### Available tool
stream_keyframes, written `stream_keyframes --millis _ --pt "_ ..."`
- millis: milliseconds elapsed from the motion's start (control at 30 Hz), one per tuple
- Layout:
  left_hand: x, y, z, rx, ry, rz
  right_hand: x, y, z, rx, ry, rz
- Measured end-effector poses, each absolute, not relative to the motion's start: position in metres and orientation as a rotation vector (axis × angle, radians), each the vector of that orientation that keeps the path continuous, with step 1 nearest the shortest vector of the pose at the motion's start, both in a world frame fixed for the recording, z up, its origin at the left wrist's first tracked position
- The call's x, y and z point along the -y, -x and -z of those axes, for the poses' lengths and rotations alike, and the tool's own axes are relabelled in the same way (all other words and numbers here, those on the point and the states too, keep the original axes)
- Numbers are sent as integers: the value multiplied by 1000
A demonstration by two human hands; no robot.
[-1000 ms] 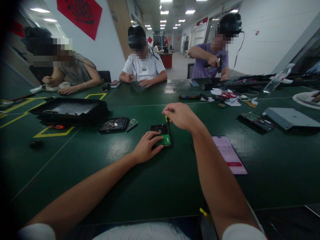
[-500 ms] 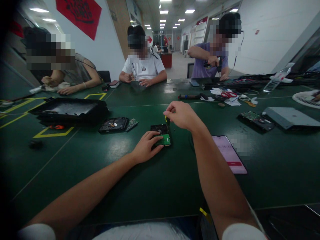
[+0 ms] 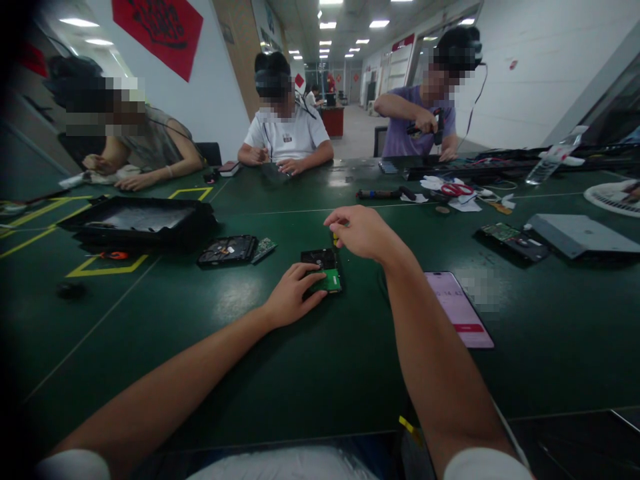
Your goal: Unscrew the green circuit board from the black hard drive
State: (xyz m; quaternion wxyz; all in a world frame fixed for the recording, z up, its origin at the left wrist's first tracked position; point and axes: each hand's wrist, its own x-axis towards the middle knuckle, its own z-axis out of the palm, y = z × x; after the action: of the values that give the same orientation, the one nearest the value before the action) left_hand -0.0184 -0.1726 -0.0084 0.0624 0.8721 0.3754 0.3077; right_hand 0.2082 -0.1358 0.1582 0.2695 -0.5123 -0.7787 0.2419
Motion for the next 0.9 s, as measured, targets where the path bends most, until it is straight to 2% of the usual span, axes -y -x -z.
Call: stream_keyframes --millis 400,567,900 --pt "173 17 8 -1131 -2658 -934 137 -209 -159 2176 1351 -565" --pt "172 17 9 -1133 -2649 -931 136 -207 -158 2089 1473 -493" --pt "172 18 11 -1139 -2654 -915 139 -207 -160 2112 1462 -579"
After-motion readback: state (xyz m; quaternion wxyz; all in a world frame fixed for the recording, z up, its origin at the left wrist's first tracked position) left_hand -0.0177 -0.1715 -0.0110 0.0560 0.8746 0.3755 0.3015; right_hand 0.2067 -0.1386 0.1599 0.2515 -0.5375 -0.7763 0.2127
